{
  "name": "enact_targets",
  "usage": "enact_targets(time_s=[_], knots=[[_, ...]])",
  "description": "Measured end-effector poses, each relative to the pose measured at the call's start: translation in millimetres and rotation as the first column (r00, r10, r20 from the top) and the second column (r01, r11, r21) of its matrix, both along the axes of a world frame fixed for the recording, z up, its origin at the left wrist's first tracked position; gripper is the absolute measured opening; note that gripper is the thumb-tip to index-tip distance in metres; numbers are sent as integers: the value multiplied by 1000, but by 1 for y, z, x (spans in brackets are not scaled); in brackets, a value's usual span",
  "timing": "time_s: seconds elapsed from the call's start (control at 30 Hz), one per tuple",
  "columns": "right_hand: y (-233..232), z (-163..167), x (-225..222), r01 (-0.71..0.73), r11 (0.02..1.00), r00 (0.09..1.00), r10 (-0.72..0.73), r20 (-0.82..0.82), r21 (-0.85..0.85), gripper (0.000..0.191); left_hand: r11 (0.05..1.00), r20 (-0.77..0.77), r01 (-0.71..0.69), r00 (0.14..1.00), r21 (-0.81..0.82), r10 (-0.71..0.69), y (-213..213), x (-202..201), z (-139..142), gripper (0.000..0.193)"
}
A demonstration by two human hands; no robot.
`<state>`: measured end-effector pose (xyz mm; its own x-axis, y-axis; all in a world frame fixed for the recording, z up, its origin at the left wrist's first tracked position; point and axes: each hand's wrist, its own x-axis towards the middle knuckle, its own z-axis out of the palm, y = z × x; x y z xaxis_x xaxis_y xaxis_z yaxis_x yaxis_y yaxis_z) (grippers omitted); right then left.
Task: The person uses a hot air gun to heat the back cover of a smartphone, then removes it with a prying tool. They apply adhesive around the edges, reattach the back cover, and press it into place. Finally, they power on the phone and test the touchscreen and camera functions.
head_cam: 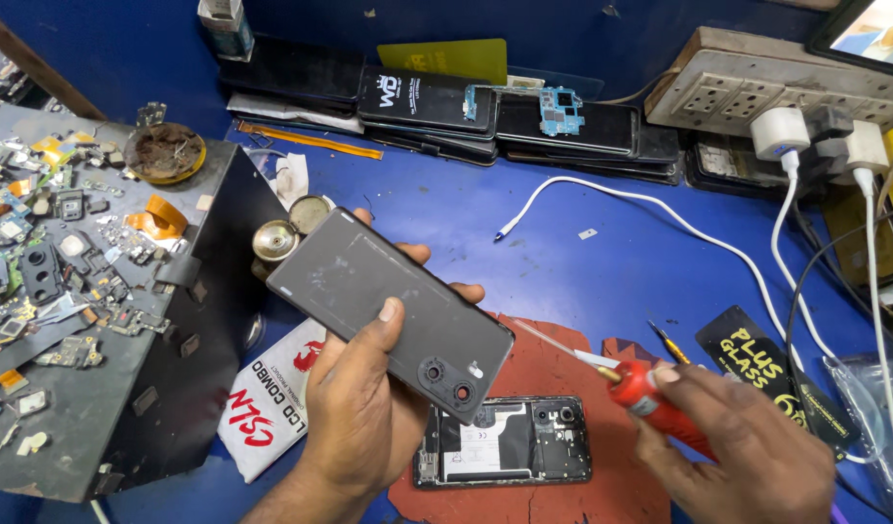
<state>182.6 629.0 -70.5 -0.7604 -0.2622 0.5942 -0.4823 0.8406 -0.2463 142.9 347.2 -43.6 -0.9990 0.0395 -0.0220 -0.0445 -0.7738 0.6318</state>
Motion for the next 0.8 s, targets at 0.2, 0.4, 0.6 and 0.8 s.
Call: enact_targets(time_s=[0.2,0.4,0.6,0.8], knots=[[10,-1,-2,-81,996,997,81,-6,26,56,992,55,109,993,-67,-105,-3,0,-5,49],[20,1,-5,-154,984,987,148,69,84,57,978,115,144,985,-150,-127,-10,-3,-9,53],[23,-1,-6,-228,970,972,221,80,86,53,972,144,146,982,-183,-120,-11,-3,-12,61],[25,-4,-6,-243,966,968,235,93,88,52,971,122,112,989,-213,-87,-10,-4,-14,63]])
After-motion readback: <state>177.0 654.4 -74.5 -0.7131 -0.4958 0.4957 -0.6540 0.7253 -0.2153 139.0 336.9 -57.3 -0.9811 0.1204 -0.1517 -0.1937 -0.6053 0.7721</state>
